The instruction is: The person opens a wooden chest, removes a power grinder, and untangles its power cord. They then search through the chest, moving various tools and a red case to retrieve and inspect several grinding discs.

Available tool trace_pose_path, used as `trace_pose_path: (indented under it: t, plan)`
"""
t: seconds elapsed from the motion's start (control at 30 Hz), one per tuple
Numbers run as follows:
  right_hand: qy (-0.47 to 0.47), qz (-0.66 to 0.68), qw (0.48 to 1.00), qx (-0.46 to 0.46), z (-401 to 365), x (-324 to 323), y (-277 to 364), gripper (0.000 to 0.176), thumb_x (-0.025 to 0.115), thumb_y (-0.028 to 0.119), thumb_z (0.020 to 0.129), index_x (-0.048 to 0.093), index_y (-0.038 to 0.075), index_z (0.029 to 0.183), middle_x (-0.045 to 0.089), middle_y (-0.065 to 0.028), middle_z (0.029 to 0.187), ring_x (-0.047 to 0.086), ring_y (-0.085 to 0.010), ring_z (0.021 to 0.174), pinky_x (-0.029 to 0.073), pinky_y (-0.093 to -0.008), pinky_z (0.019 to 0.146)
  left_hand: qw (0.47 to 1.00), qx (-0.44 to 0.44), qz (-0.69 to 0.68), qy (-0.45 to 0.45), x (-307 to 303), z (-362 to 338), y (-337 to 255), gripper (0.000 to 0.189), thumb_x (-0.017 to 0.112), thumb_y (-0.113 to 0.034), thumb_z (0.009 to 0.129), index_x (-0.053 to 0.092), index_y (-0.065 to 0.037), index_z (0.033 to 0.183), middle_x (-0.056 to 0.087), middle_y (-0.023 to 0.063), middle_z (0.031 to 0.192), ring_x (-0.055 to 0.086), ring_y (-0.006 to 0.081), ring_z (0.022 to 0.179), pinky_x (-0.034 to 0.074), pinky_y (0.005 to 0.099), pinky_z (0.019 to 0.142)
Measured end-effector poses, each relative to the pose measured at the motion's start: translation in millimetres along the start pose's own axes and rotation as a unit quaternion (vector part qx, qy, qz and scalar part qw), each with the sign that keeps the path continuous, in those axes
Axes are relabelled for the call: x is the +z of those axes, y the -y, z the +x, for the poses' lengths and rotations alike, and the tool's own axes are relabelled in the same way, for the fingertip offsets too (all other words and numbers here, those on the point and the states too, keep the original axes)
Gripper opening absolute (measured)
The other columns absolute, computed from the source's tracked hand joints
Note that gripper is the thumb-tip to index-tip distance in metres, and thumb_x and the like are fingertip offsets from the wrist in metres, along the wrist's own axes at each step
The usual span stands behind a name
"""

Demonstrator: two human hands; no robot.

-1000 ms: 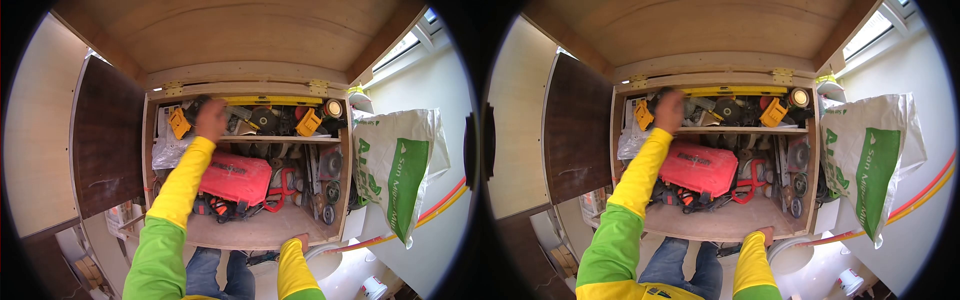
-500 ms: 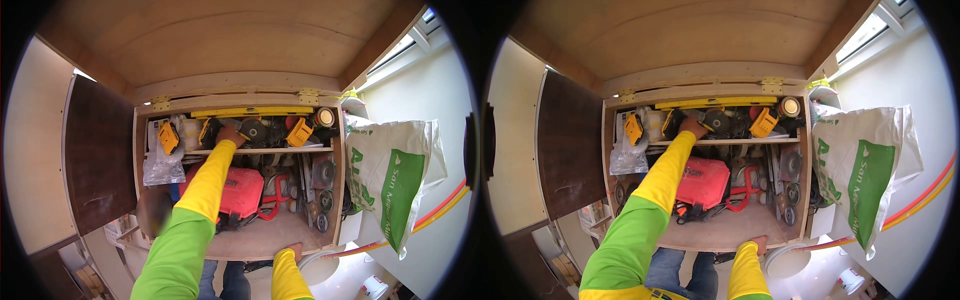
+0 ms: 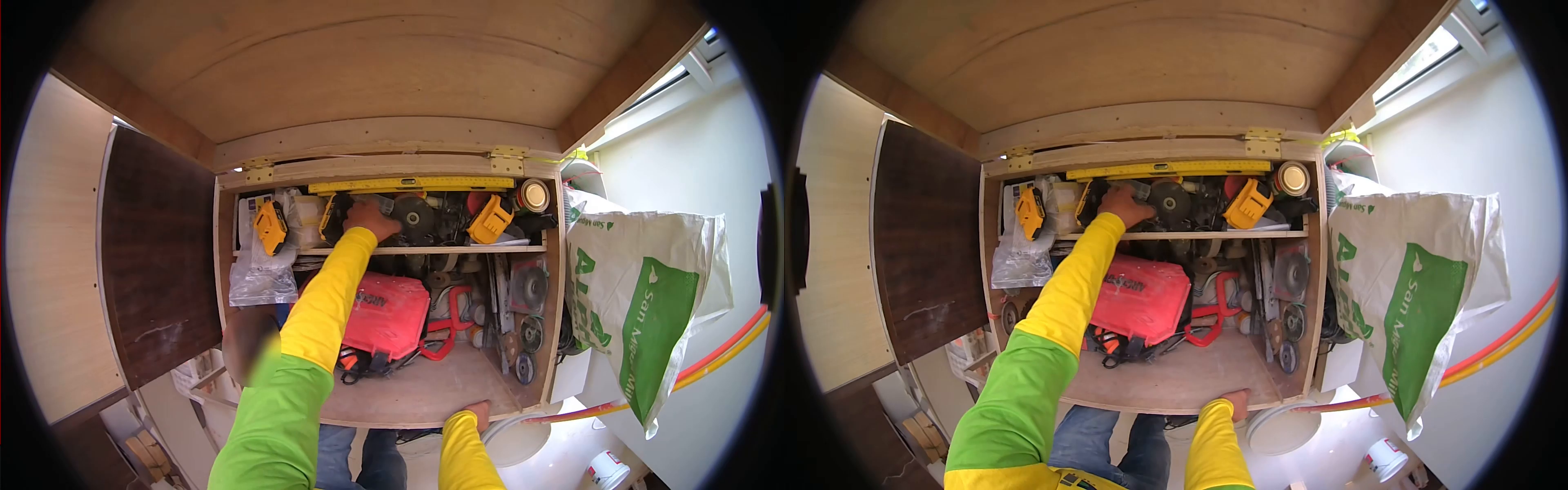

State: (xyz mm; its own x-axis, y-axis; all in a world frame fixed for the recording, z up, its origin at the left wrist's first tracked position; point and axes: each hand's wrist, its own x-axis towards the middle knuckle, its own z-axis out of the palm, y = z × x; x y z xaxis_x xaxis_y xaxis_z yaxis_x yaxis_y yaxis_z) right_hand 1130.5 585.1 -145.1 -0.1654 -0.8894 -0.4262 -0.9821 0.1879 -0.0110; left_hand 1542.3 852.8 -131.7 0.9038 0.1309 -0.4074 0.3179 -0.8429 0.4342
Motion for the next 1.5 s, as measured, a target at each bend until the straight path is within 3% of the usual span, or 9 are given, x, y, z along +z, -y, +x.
trace_pose_path:
  t: [0.2,0.43,0.57,0.7,0.93,1.0,1.07,1.33,1.5]
  plan:
    - [-0.061,0.09,0.987,0.117,24.9,20.3,-18.1,0.04,0.056,0.032,0.084,0.069,-0.005,0.093,0.069,-0.0207,0.096,0.068,-0.0336,0.085,0.052,-0.0389,0.076,0.979,0.146,0.079,-0.12,32.5,-2.5,-33.8,0.054,0.074,-0.035,0.071,0.06,-0.014,0.119,0.061,0.011,0.119,0.053,0.0337,0.112,0.042,0.0437,0.097]
    - [0.003,-0.169,0.986,-0.004,-20.6,-18.5,18.2,0.024,0.042,0.016,0.093,0.063,0.007,0.103,0.067,-0.0206,0.101,0.067,-0.0342,0.089,0.053,-0.0376,0.078,0.964,0.249,0.052,-0.081,31.9,-1.0,-6.8,0.018,0.074,-0.021,0.071,0.069,-0.013,0.086,0.064,0.0103,0.101,0.055,0.0324,0.105,0.044,0.0438,0.091]
    - [0.029,-0.13,0.991,0.0,-2.6,-3.8,3.4,0.028,0.036,0.017,0.096,0.06,0.007,0.107,0.066,-0.021,0.107,0.066,-0.0346,0.096,0.053,-0.0386,0.081,0.951,0.306,0.001,-0.04,14.8,-21.1,32.8,0.016,0.071,-0.01,0.07,0.07,-0.013,0.086,0.063,0.0092,0.102,0.055,0.0311,0.105,0.044,0.0413,0.091]
    - [-0.022,-0.043,0.999,0.01,18.5,15.9,-17.3,0.018,0.048,0.019,0.09,0.061,0.014,0.102,0.065,-0.0261,0.094,0.068,-0.0396,0.085,0.057,-0.0457,0.064,0.917,0.341,-0.099,-0.181,2.7,-49.4,54.1,0.023,0.064,0.005,0.063,0.068,-0.008,0.081,0.063,0.0088,0.096,0.058,0.0316,0.098,0.048,0.0398,0.084]
    - [-0.024,-0.194,0.977,-0.08,8.5,8.3,-11.2,0.017,0.049,0.016,0.09,0.06,0.014,0.102,0.066,-0.0249,0.093,0.068,-0.0399,0.083,0.056,-0.0445,0.063,0.893,0.369,-0.136,-0.22,-0.5,-58.4,62.9,0.035,0.055,0.013,0.058,0.066,-0.006,0.085,0.062,0.0097,0.099,0.058,0.0325,0.102,0.049,0.0389,0.087]
    - [-0.026,-0.199,0.976,-0.087,15.1,13.3,-14.1,0.017,0.048,0.017,0.09,0.061,0.014,0.102,0.066,-0.0249,0.092,0.068,-0.0399,0.083,0.056,-0.0443,0.062,0.895,0.367,-0.126,-0.22,-2.4,-58.9,61.5,0.031,0.059,0.011,0.06,0.066,-0.006,0.084,0.063,0.0101,0.098,0.058,0.0326,0.1,0.049,0.0391,0.085]
    - [-0.031,0.007,0.998,0.056,23.4,19.7,-16.0,0.019,0.047,0.019,0.091,0.063,0.013,0.1,0.066,-0.0256,0.091,0.068,-0.04,0.083,0.056,-0.0443,0.062,0.897,0.366,-0.116,-0.22,-3.7,-59.0,55.0,0.027,0.062,0.009,0.062,0.066,-0.006,0.084,0.063,0.0105,0.096,0.058,0.0327,0.098,0.049,0.0393,0.084]
    - [-0.035,-0.103,0.994,0.001,9.0,9.0,-6.1,0.02,0.047,0.019,0.091,0.064,0.014,0.1,0.065,-0.026,0.095,0.068,-0.0393,0.084,0.056,-0.0447,0.063,0.958,0.091,-0.263,-0.061,3.4,-25.4,-6.2,0.035,0.077,-0.016,0.073,0.067,-0.006,0.105,0.067,0.016,0.097,0.064,0.0357,0.093,0.049,0.0362,0.084]
    - [-0.02,-0.114,0.993,0.002,20.7,18.2,-10.4,0.019,0.049,0.02,0.09,0.064,0.016,0.102,0.065,-0.0262,0.096,0.069,-0.0387,0.085,0.057,-0.0443,0.063,0.972,0.079,-0.215,-0.058,-3.1,-11.2,-11.2,0.048,0.074,-0.022,0.076,0.061,-0.005,0.119,0.063,0.0208,0.114,0.06,0.0358,0.108,0.047,0.0395,0.092]
